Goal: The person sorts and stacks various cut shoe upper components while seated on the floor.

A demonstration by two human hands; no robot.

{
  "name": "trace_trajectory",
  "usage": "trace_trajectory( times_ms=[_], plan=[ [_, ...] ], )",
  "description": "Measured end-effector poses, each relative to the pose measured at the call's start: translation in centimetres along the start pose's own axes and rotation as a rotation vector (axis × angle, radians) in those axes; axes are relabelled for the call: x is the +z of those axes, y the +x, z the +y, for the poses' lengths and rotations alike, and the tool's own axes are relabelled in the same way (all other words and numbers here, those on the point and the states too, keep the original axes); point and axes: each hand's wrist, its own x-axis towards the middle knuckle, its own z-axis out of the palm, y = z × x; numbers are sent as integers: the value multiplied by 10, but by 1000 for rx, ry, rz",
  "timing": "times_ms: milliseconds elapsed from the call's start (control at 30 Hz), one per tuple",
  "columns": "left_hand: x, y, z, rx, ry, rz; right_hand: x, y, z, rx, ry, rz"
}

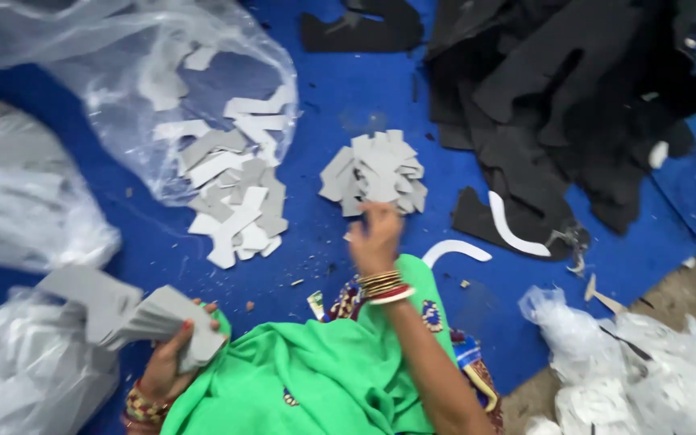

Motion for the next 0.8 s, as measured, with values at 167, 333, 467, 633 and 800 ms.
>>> trace_trajectory(
  times_ms=[167, 333, 467, 633, 800],
  plan=[
    [-104, 48, -29, -27, 48, 62, 77, -25, -69, -65, 144, -280],
    [-213, 86, -57, 62, 41, -74, 169, -6, -135, -113, 13, -604],
    [-213, 87, -58, 78, -193, -259, 193, 4, -143, -184, -216, -673],
    [-90, 29, -28, 27, -30, 46, 181, -26, -95, -338, -276, -658],
    [-11, 0, -2, -57, -64, 98, 133, -42, -43, -254, 283, -682]
  ],
)
